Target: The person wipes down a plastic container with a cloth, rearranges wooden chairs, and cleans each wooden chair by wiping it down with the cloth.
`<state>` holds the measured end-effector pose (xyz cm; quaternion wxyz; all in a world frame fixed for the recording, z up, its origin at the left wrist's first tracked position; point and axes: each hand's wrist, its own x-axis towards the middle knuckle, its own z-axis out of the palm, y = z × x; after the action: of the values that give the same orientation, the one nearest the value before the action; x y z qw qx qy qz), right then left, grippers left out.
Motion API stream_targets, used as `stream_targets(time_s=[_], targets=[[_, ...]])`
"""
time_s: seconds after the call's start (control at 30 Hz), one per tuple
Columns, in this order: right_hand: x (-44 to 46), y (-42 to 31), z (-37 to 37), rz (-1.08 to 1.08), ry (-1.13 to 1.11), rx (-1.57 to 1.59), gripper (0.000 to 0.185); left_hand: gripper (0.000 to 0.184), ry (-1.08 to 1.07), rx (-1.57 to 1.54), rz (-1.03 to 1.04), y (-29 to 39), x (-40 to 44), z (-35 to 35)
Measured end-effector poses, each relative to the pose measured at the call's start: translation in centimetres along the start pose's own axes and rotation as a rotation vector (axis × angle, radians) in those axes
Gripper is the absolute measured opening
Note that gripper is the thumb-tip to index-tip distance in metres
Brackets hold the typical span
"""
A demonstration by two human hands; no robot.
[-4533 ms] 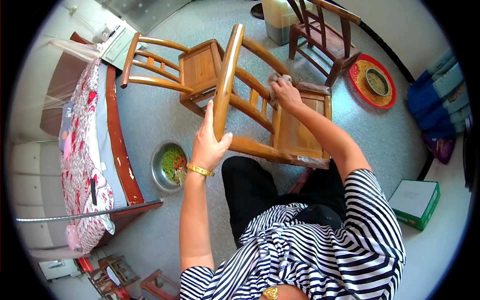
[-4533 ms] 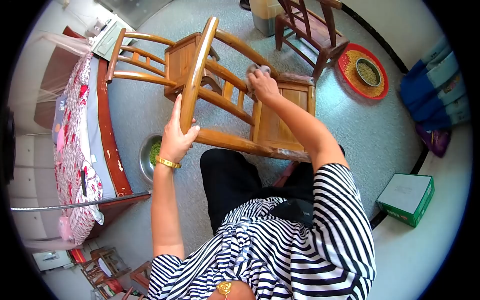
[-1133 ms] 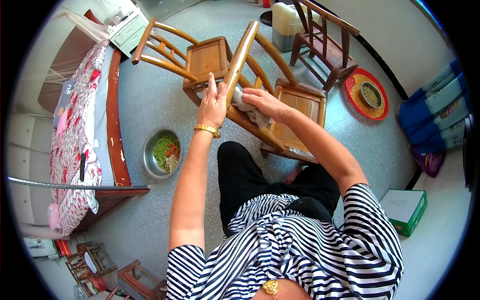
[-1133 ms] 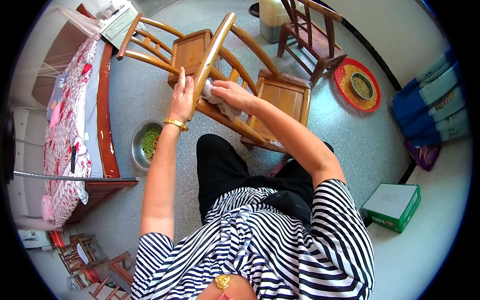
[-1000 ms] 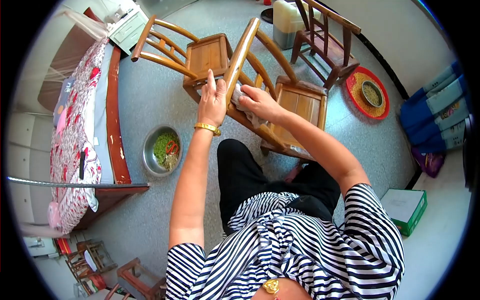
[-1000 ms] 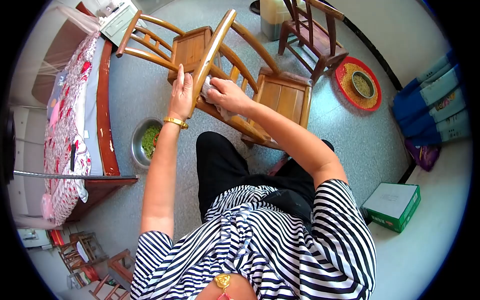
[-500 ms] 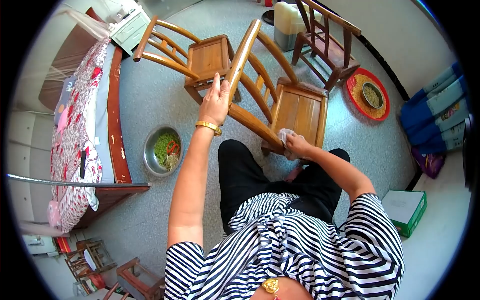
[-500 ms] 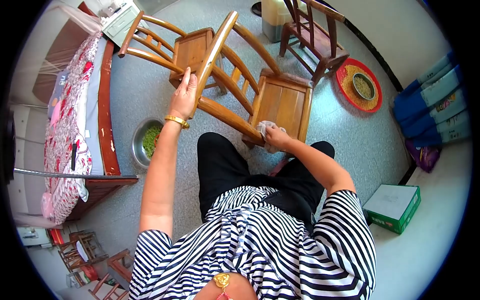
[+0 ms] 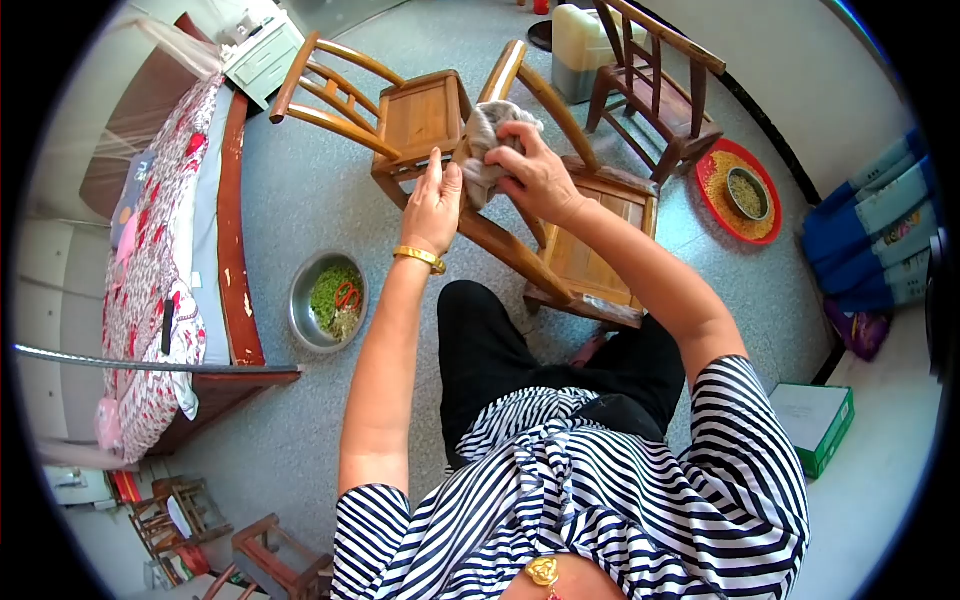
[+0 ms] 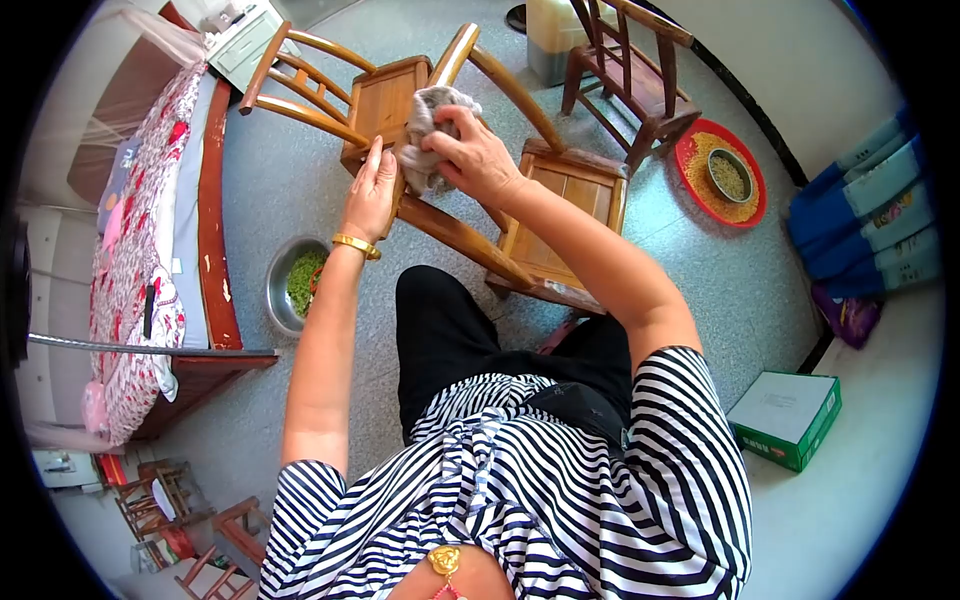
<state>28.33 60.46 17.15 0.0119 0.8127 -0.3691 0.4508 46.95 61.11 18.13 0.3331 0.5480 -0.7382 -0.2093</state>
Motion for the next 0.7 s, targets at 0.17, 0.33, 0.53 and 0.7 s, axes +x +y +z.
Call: stream_targets(time_s=[0.17,0.33,0.53,0.7], targets=[[-6.1,2.3,4.2,-0.059,0.024,-0.273,0.025,0.065,-0.019,0.019,-0.021,0.5,-0.1,-0.2],[-12.1,4.3,6.3,-0.124,-0.088,-0.424,0.021,0.066,-0.028,-0.017,0.009,0.5,-0.1,-0.2],[-18.7,5.9,7.2,0.127,-0.439,-0.404,0.024,0.067,-0.021,-0.003,0.012,0.4,0.2,-0.1],[-20.5,8.7,7.1,0.804,-0.445,0.012,0.019,0.069,-0.105,-0.009,-0.069,1.6,0.2,-0.9]])
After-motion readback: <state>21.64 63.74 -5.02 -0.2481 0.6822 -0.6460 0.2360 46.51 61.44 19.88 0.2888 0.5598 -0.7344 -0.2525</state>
